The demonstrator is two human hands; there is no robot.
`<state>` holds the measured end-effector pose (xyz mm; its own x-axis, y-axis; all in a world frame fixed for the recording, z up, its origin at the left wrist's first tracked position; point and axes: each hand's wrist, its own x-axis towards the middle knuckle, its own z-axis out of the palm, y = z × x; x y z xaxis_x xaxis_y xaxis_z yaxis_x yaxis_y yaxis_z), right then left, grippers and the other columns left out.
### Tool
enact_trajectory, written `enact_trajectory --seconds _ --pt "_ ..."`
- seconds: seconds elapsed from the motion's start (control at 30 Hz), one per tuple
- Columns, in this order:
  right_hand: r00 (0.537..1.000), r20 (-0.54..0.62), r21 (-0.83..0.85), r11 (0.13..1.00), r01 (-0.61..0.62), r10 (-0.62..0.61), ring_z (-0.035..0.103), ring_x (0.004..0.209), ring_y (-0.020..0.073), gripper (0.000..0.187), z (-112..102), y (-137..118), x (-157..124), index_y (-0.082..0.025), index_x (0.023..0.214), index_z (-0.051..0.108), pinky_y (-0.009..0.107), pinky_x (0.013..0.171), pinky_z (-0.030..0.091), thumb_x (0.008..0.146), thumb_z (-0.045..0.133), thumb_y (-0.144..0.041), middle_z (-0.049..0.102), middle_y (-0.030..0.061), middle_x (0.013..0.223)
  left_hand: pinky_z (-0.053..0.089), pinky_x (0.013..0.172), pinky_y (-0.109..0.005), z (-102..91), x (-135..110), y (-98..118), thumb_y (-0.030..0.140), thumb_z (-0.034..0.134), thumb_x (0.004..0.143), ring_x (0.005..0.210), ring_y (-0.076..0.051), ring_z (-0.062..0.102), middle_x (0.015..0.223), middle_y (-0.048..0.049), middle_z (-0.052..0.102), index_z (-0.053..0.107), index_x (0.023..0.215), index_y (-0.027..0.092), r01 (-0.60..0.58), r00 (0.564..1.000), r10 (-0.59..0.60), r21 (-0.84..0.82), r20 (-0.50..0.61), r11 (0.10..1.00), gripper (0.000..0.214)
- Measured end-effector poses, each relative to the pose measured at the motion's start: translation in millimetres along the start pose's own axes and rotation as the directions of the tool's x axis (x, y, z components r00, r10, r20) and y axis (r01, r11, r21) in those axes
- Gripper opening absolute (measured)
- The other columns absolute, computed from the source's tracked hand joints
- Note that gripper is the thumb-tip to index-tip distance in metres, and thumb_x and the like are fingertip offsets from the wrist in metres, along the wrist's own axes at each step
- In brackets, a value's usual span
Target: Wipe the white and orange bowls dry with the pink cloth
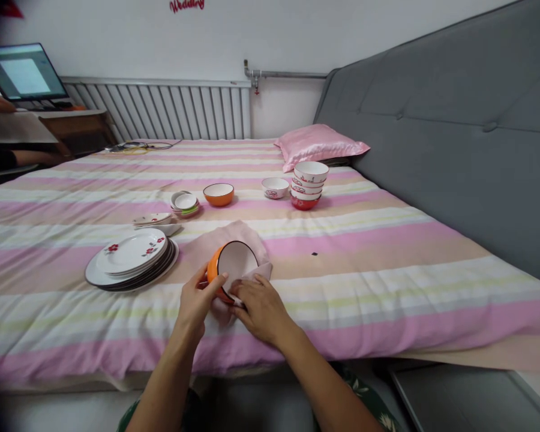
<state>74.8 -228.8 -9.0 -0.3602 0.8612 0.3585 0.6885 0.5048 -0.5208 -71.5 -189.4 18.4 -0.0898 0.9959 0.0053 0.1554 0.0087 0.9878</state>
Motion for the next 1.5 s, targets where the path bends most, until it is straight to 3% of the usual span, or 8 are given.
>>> enact_trajectory --seconds 0.1,0.3,1.5 --pt "1.0 0.001 -0.03 0.999 -0.013 0.013 0.051 0.12 0.0203 0.036 0 1 0 -0.023 0.123 0.051 0.047 0.111 0.023 0.088 0.055 -0.028 0.062 0.0059 0.122 0.048 0.068 -0.024 -1.7 -1 1 0.039 0.069 0.067 0.076 -0.016 0.059 0.088 -0.0031 0.066 0.063 0.112 0.017 -0.004 0.998 0.006 -0.03 0.064 1.0 0.05" --pt "1.0 -0.018 -0.062 0.998 -0.017 0.016 0.051 0.122 0.0213 0.035 5 3 -1 -0.022 0.122 0.053 0.048 0.11 0.026 0.089 0.054 -0.032 0.064 0.0074 0.12 0.047 0.066 -0.022 -1.2 -1 2 0.039 0.069 0.067 0.074 -0.015 0.058 0.086 -0.0014 0.065 0.065 0.104 0.017 -0.005 0.998 0.008 -0.051 0.059 0.999 0.043" --pt "0.999 -0.027 -0.039 0.998 -0.047 0.046 0.05 0.123 0.0196 0.033 10 4 -1 -0.022 0.122 0.054 0.045 0.112 0.023 0.09 0.052 -0.032 0.062 0.0064 0.124 0.046 0.064 -0.023 -1.4 3 -3 0.042 0.064 0.07 0.072 -0.016 0.057 0.083 -0.0013 0.065 0.065 0.104 0.019 -0.068 0.996 0.063 0.078 0.059 0.995 0.042"
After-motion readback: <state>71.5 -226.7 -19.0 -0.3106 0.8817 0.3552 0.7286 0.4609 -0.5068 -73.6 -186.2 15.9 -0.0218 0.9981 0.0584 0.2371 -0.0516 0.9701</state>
